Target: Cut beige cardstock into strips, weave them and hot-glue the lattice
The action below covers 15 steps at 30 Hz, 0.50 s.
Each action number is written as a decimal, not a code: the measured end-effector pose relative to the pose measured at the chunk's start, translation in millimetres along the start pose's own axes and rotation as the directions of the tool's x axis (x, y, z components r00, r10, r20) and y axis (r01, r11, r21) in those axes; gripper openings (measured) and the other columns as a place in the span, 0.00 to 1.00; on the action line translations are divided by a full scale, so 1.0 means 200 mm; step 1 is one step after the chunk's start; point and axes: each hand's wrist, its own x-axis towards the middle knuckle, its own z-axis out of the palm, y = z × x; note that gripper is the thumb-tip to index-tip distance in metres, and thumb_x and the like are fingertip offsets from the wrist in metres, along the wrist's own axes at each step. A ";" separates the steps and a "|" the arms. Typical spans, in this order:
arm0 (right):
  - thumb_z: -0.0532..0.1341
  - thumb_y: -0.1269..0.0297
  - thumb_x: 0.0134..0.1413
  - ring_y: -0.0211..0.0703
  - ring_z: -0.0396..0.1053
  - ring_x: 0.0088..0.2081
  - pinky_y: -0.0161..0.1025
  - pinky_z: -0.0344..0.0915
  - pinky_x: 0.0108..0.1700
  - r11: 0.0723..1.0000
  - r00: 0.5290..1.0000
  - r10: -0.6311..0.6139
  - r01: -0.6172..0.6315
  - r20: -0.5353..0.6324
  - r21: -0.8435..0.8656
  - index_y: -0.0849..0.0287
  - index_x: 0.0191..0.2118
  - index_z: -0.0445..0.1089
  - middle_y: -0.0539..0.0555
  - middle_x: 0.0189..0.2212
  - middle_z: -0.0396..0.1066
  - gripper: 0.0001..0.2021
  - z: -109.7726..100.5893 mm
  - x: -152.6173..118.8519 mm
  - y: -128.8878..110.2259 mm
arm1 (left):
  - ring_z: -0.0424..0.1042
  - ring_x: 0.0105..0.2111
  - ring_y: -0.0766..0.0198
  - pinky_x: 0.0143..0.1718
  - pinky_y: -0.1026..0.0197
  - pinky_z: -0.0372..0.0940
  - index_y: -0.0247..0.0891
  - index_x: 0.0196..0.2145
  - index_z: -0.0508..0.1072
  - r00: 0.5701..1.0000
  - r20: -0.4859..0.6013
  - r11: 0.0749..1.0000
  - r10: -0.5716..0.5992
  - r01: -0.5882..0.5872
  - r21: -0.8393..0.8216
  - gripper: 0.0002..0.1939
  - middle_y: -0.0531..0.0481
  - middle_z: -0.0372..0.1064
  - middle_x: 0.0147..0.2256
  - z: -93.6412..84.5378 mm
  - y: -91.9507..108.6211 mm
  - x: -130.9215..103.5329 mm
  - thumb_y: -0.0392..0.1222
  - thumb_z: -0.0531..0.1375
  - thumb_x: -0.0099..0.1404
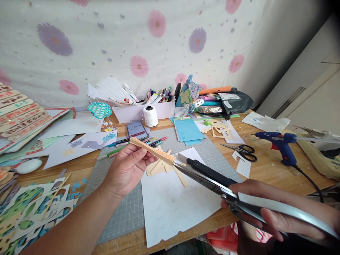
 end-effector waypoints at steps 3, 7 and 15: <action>0.55 0.33 0.53 0.44 0.62 0.28 0.39 0.64 0.30 1.000 1.000 -0.006 0.006 0.016 -0.004 0.33 0.59 0.60 0.50 0.27 0.64 0.30 -0.01 0.00 -0.02 | 0.73 0.26 0.68 0.30 0.69 0.71 0.33 0.29 0.79 1.000 -0.001 1.000 -0.002 0.002 -0.004 0.12 0.50 0.75 0.25 0.00 0.00 0.00 0.38 0.75 0.47; 0.55 0.33 0.53 0.40 0.62 0.27 0.36 0.63 0.29 1.000 1.000 0.001 -0.001 0.015 -0.010 0.32 0.58 0.61 0.50 0.32 0.64 0.28 -0.02 0.00 -0.04 | 0.73 0.27 0.69 0.31 0.69 0.71 0.34 0.29 0.79 1.000 -0.012 1.000 -0.002 0.002 -0.012 0.12 0.51 0.75 0.26 -0.01 0.00 0.00 0.38 0.75 0.48; 0.55 0.31 0.51 0.40 0.65 0.27 0.36 0.66 0.28 0.998 0.999 0.044 -0.046 -0.027 -0.048 0.39 0.58 0.62 0.51 0.33 0.65 0.32 -0.01 0.02 -0.07 | 0.73 0.26 0.70 0.30 0.70 0.70 0.35 0.29 0.79 1.000 0.019 1.000 -0.001 0.001 0.002 0.10 0.52 0.75 0.25 -0.01 -0.01 0.00 0.39 0.74 0.49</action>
